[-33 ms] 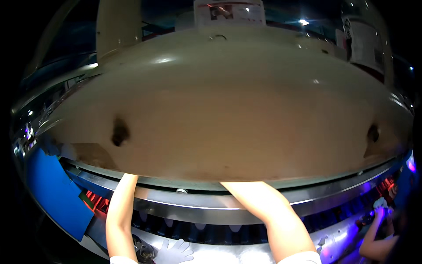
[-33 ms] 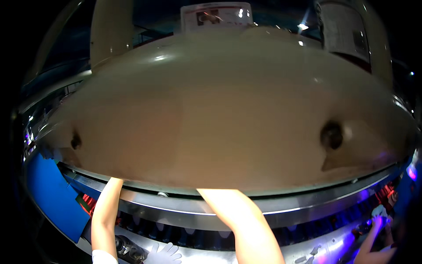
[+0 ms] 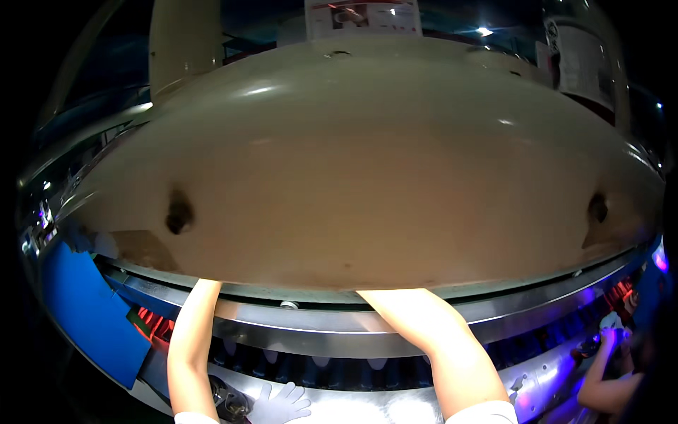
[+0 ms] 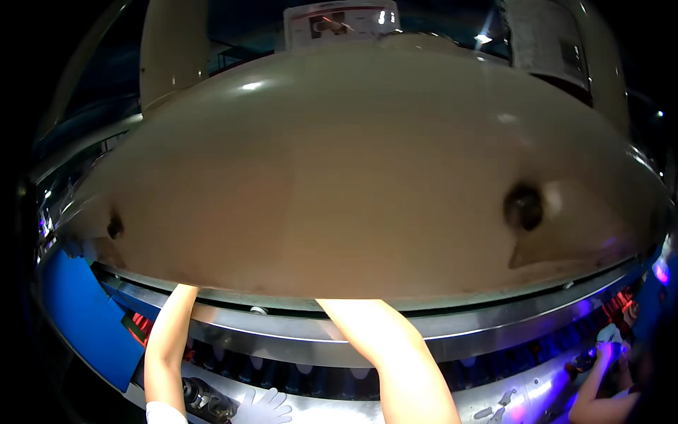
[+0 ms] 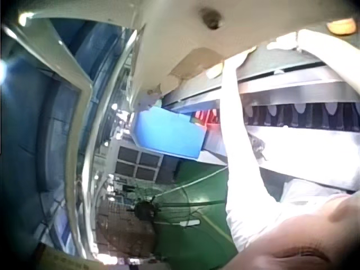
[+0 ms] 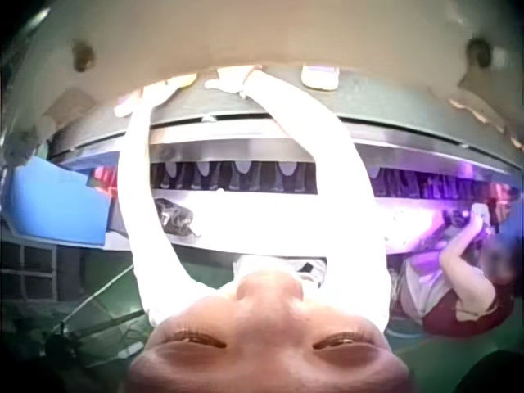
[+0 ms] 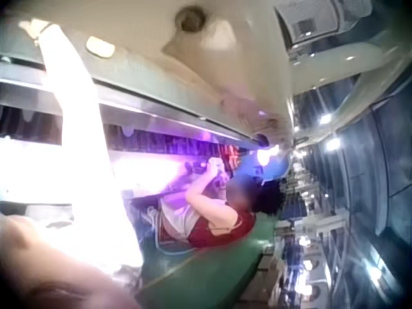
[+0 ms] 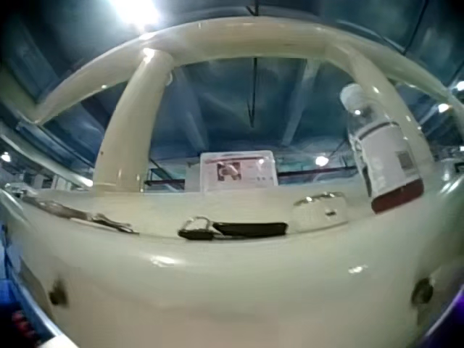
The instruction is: The person uses a brush to apply a liquid to the blue undersides of shoe soles. They pick up soles from a moving conveyor belt, apply the liquid to the entire bottom surface by hand, and then place them back onto the belt.
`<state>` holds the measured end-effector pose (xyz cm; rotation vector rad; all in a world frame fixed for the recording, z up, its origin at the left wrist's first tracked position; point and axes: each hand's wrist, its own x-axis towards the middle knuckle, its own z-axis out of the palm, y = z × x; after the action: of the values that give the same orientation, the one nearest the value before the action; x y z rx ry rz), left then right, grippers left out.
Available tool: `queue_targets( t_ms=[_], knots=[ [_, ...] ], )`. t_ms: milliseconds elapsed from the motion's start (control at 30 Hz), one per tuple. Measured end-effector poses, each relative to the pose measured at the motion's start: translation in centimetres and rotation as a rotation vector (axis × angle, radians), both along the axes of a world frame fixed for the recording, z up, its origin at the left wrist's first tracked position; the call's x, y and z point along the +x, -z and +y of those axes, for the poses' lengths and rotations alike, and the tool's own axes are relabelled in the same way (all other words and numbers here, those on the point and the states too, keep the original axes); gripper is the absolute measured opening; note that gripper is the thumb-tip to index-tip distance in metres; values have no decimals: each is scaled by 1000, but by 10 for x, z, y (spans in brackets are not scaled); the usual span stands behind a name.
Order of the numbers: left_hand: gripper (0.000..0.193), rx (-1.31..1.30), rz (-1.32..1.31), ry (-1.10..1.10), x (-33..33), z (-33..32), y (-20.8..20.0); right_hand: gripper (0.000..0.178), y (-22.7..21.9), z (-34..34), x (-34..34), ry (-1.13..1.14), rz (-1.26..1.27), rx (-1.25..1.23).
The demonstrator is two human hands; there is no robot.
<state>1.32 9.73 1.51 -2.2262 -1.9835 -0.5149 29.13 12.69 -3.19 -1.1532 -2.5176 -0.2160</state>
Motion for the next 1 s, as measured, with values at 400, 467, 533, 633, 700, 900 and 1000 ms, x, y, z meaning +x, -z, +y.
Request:
queue_targets(
  t_ms=[400,467,533,633,700,900,1000],
  knots=[
    [60,-155,-91,271,167,-47,-11,55,5,-38,93,36,170,92],
    [58,-137,-128,340,194,-43,-1,56,-4,-52,130,88,187,124],
    [55,-69,-59,404,236,-51,-6,58,-7,-58,164,136,207,144],
    [55,-183,-109,499,294,-76,-23,60,-18,-72,227,244,203,172],
    [60,-226,-120,605,311,-76,-21,59,-17,-80,273,339,142,190],
    [61,21,-102,304,169,-48,-35,39,-19,-215,283,345,294,444],
    [67,-16,139,-566,-23,-40,-9,40,28,-330,262,159,282,449]
  ],
)
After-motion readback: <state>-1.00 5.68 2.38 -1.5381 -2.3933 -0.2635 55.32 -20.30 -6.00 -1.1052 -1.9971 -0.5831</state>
